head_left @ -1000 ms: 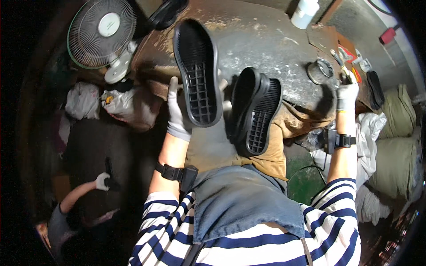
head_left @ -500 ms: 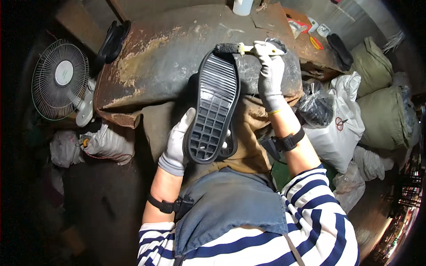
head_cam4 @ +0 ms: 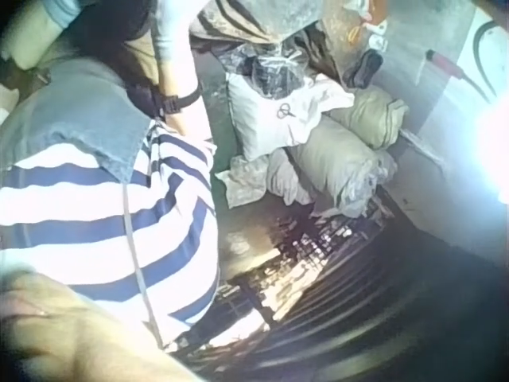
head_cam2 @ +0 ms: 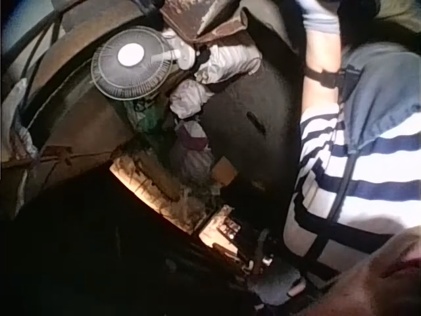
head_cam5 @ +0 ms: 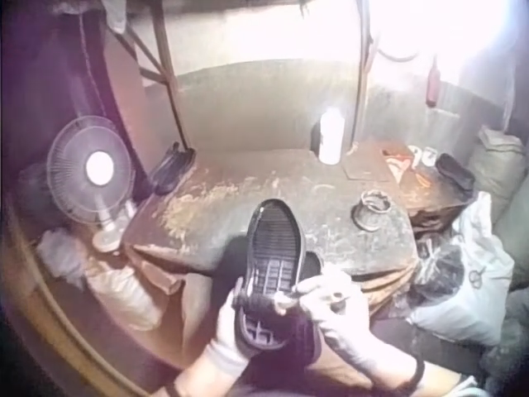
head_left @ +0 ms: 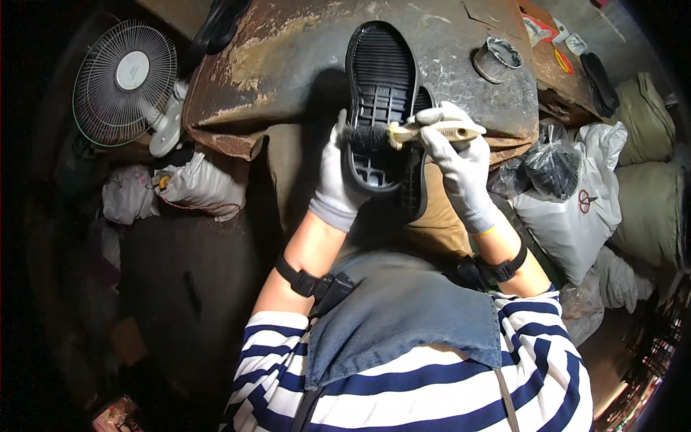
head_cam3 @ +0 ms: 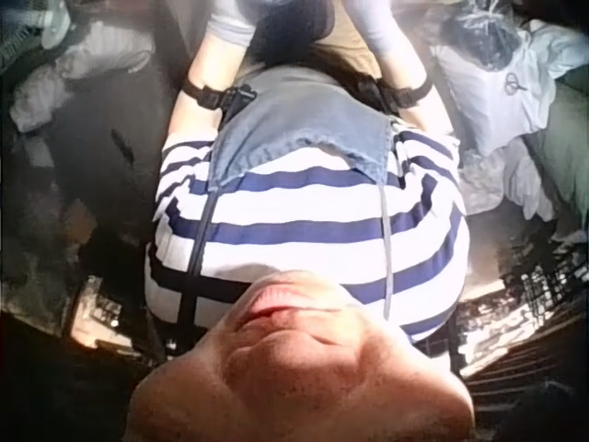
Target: The recorder applies adhesive to several black shoe soles using a brush and a small container.
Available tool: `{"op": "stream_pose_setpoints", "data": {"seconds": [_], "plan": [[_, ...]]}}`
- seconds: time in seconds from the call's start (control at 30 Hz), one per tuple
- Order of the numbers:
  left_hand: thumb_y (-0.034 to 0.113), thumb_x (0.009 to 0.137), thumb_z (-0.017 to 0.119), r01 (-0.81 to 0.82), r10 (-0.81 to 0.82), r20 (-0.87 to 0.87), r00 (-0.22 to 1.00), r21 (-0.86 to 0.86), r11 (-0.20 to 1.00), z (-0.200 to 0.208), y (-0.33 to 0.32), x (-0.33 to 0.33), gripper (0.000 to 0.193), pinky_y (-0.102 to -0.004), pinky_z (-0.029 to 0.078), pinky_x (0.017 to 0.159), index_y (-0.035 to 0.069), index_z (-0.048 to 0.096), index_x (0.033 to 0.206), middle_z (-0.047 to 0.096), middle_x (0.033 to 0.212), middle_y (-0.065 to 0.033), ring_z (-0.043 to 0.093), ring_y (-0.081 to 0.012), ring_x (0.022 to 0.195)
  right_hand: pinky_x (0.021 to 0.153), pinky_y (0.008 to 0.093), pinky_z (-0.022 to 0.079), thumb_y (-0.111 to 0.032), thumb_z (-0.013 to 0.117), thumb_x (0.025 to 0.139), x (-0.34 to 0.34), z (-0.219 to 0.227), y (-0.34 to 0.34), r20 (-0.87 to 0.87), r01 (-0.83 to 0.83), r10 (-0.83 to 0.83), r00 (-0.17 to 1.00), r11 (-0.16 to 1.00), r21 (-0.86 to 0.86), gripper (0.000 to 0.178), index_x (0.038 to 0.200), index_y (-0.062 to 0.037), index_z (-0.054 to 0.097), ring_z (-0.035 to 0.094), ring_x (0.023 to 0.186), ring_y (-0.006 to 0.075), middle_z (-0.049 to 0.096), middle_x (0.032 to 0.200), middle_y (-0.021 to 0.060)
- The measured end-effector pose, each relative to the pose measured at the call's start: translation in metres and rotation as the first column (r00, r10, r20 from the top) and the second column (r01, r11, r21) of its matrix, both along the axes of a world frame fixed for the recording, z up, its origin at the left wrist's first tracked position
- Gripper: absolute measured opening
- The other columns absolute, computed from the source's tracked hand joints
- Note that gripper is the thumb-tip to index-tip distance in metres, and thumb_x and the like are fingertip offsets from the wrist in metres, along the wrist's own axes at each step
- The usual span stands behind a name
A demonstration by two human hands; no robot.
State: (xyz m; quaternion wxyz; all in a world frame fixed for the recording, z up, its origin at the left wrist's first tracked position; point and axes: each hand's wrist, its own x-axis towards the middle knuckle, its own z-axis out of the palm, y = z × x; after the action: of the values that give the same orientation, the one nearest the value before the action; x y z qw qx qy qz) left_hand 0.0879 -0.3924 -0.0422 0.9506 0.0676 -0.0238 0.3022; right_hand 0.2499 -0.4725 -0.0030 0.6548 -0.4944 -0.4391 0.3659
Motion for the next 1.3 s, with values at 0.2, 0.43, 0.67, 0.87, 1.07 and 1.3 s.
{"op": "stream_pose_setpoints", "data": {"seconds": [0.2,0.43,0.67,0.87,1.07,1.3], "plan": [[0.049,0.104,0.039,0.006,0.023,-0.191,0.981,0.150,0.989,0.012,0.027,-0.008,0.065,-0.0545,0.058,0.088,-0.005,0.047,0.139,0.061,0.125,-0.0291,0.067,-0.0414,0.106,0.111,0.0399,0.029,-0.015,0.074,0.083,0.010,0.007,-0.025,0.256,-0.114,0.115,0.960,0.993,-0.020,0.010,0.090,-0.0081,0.072,0.062,0.100,0.0139,0.073,0.098,0.0020],[0.031,0.108,0.037,-0.032,0.357,-0.553,0.753,0.511,0.859,0.034,0.027,-0.026,0.047,-0.0358,0.051,0.102,-0.001,0.048,0.141,0.061,0.133,-0.0149,0.063,-0.0224,0.117,0.101,0.0384,0.038,-0.019,0.074,0.083,0.033,0.020,-0.006,0.679,0.026,-0.121,0.724,0.988,0.149,0.012,0.091,-0.0108,0.074,0.058,0.103,0.0231,0.073,0.094,0.0020],[0.024,0.108,0.038,0.065,0.245,-0.579,0.778,0.461,0.885,0.038,0.009,-0.022,0.047,-0.0339,0.050,0.104,0.002,0.037,0.150,0.054,0.141,-0.0119,0.059,-0.0189,0.122,0.093,0.0360,0.040,-0.024,0.074,0.084,0.095,0.029,0.051,0.839,0.054,-0.403,0.365,0.909,0.413,0.011,0.089,-0.0144,0.072,0.064,0.091,0.0208,0.072,0.091,0.0000],[0.033,0.107,0.040,0.073,0.116,-0.548,0.828,0.309,0.948,0.015,-0.002,-0.025,0.045,-0.0395,0.057,0.090,0.005,0.048,0.141,0.061,0.131,-0.0146,0.066,-0.0252,0.108,0.098,0.0378,0.041,-0.018,0.078,0.077,0.100,0.017,0.059,0.829,-0.117,-0.471,0.301,0.845,0.522,0.017,0.092,-0.0185,0.071,0.065,0.092,0.0168,0.071,0.097,-0.0053],[0.034,0.107,0.036,0.075,-0.089,-0.452,0.888,-0.048,0.996,0.022,-0.024,-0.023,0.049,-0.0470,0.061,0.082,-0.001,0.045,0.141,0.061,0.126,-0.0245,0.068,-0.0371,0.102,0.101,0.0401,0.039,-0.023,0.076,0.080,0.097,0.031,0.067,0.887,-0.102,-0.420,0.193,0.890,0.444,0.025,0.105,-0.0214,0.069,0.065,0.096,0.0156,0.070,0.099,-0.0037],[0.047,0.105,0.033,0.170,-0.185,-0.235,0.954,-0.083,0.982,0.028,-0.020,-0.026,0.064,-0.0596,0.058,0.082,-0.003,0.043,0.142,0.059,0.127,-0.0292,0.063,-0.0494,0.107,0.099,0.0404,0.041,-0.021,0.077,0.079,0.066,0.014,0.061,0.835,-0.163,-0.454,0.310,0.840,0.518,0.032,0.110,-0.0229,0.071,0.065,0.102,0.0155,0.071,0.102,-0.0017]]}}
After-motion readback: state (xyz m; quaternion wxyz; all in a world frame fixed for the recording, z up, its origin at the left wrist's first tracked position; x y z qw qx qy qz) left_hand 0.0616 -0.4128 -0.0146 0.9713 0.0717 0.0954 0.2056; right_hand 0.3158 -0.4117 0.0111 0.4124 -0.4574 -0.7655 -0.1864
